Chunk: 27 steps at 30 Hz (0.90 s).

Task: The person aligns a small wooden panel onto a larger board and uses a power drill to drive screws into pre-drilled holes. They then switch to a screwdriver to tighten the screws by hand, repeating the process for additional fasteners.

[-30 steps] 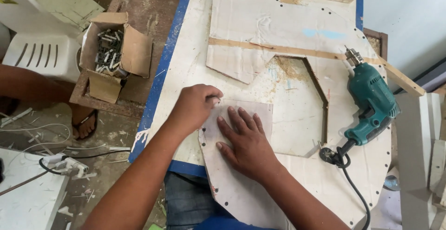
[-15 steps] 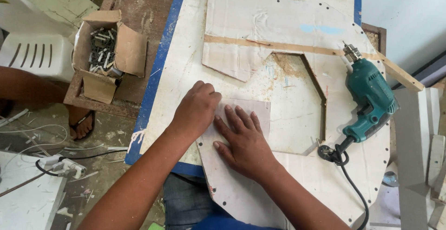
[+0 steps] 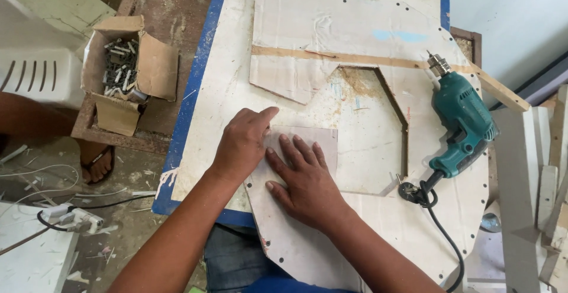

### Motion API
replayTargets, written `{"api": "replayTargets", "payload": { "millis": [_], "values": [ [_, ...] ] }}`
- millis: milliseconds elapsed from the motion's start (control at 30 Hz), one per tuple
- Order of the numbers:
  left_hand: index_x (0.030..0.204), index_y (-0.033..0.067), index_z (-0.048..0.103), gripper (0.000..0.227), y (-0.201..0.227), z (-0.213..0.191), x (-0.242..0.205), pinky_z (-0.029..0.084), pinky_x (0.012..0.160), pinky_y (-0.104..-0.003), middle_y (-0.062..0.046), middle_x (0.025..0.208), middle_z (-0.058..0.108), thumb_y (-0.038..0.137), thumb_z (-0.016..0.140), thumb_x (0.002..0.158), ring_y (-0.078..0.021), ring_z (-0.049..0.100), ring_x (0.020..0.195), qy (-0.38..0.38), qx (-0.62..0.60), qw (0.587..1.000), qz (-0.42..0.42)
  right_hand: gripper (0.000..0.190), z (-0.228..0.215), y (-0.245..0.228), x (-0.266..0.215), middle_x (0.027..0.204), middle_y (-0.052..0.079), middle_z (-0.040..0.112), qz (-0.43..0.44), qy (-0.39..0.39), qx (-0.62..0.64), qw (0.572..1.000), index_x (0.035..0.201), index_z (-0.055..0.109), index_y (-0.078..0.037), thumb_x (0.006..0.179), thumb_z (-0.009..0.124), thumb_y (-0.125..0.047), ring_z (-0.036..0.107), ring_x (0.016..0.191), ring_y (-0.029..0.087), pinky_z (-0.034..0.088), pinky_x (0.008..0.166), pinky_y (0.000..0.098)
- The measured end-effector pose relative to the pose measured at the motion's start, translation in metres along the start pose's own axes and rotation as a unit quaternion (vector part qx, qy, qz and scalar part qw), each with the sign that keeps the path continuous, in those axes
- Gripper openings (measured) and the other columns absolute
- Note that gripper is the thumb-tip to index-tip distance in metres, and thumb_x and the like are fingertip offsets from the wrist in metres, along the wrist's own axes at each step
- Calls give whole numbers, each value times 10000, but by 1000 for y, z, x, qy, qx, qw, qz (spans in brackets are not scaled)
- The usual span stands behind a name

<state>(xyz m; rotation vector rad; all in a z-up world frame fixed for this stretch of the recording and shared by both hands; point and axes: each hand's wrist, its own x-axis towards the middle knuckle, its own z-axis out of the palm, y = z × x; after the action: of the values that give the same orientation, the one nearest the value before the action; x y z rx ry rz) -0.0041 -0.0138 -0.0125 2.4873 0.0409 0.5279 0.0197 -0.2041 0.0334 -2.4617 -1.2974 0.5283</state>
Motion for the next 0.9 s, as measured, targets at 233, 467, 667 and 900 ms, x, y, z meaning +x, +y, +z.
{"api": "replayTargets", "payload": {
  "millis": [233,467,667,900],
  "values": [
    [1098,78,691,223,-7,-8,3,602,739,-381,-75,853,673,30,736,885,-270,679,858,-24,-49,999,-1,630,1,1,1,1618,218,368,0,-2,-7,1000,1593,414,-255,1026,419,-530,286,1495,488,157,1177,701],
    [883,104,675,123,-7,1,-2,552,717,-353,-21,814,546,168,775,915,-230,596,841,22,-2,999,-24,627,4,4,0,1616,217,370,1,-5,-9,1000,1590,419,-256,1026,421,-531,286,1495,487,152,1177,701],
    [953,87,733,110,-7,1,0,566,760,-372,-77,858,650,-3,676,929,-292,647,883,-32,-61,997,-34,629,3,2,0,1614,221,373,1,0,0,1000,1595,413,-256,1028,411,-527,284,1496,489,149,1175,703],
    [874,57,685,149,0,-3,4,553,713,-372,-61,827,578,178,759,920,-263,623,826,-16,-1,999,-48,633,0,1,2,1620,219,357,-2,-13,-16,1000,1605,389,-252,1037,391,-529,283,1496,488,162,1175,698]
  ]
}}
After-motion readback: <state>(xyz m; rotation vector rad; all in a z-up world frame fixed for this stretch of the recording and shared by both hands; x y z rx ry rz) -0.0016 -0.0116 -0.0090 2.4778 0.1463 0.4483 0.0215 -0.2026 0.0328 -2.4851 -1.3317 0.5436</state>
